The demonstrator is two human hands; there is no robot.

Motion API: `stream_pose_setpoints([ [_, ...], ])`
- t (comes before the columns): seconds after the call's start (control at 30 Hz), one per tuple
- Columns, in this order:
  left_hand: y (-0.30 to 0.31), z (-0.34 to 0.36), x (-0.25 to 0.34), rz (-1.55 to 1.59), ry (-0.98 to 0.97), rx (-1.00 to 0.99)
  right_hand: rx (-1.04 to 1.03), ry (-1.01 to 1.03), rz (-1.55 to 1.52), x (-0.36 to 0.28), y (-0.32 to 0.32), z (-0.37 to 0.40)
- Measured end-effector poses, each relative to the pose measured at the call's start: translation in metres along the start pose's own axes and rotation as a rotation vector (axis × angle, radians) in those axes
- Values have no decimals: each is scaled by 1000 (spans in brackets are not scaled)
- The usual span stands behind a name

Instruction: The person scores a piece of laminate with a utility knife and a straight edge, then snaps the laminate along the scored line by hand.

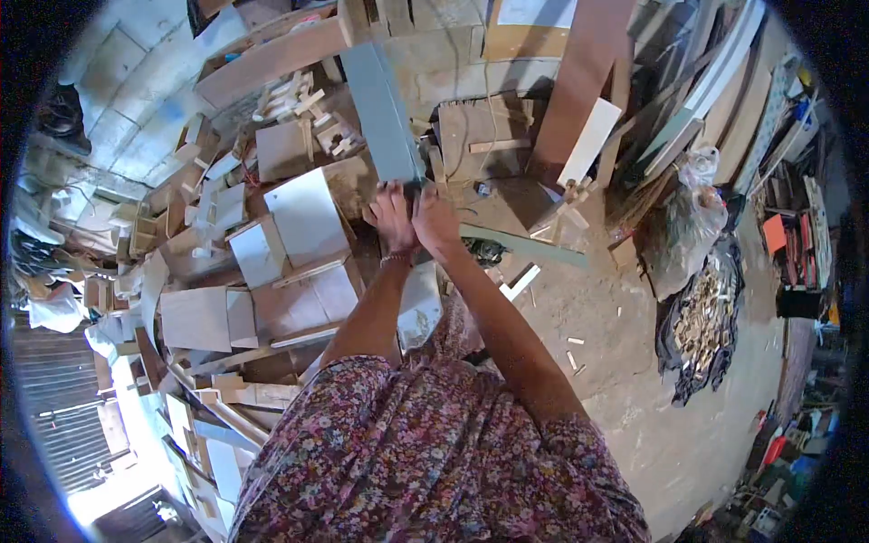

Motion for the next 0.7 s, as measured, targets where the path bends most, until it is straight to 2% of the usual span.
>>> stream_pose_setpoints([
  [0.07,0,-14,-3,-281,191,-305,-15,-18,-27,-1,-1,-4],
  [0.1,-7,-13,-9,-309,153,-229,-71,-53,-13,-4,2,-6],
  [0.13,-8,-17,-7,-310,155,-233,-128,-88,2,-5,4,-7],
  [0.23,-5,-26,-6,-264,254,-239,-132,-105,-38,-7,6,-5],
  [0.27,-1,-28,-4,-182,145,-108,-137,-107,-37,-4,-1,-3],
  [0.3,0,-29,-2,-96,37,23,-48,-54,-33,0,-8,1],
  [0.33,-3,-31,0,-92,41,19,41,-2,-25,1,-5,1],
  [0.43,2,-33,-3,-92,70,-14,-80,-60,-82,-4,2,1],
  [0.5,3,-33,-5,-169,44,-227,-19,-61,-132,-2,-3,2],
  [0.57,-1,-39,-9,-173,23,-216,98,-56,-217,-2,-5,3],
  [0.67,-3,-26,-7,-271,36,-201,22,-74,-196,0,-9,3],
  [0.7,-6,-20,-4,-336,111,-179,21,-76,-200,0,-10,3],
])
Point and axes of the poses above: each hand's wrist, its own z-axis away from the middle knuckle, its own y-axis out of the back of the hand, x = y × z, the point moved 1 cm from there along -z, towards the middle knuckle, and after that the axes turned 11 degrees about x, right-handed, at the moved point
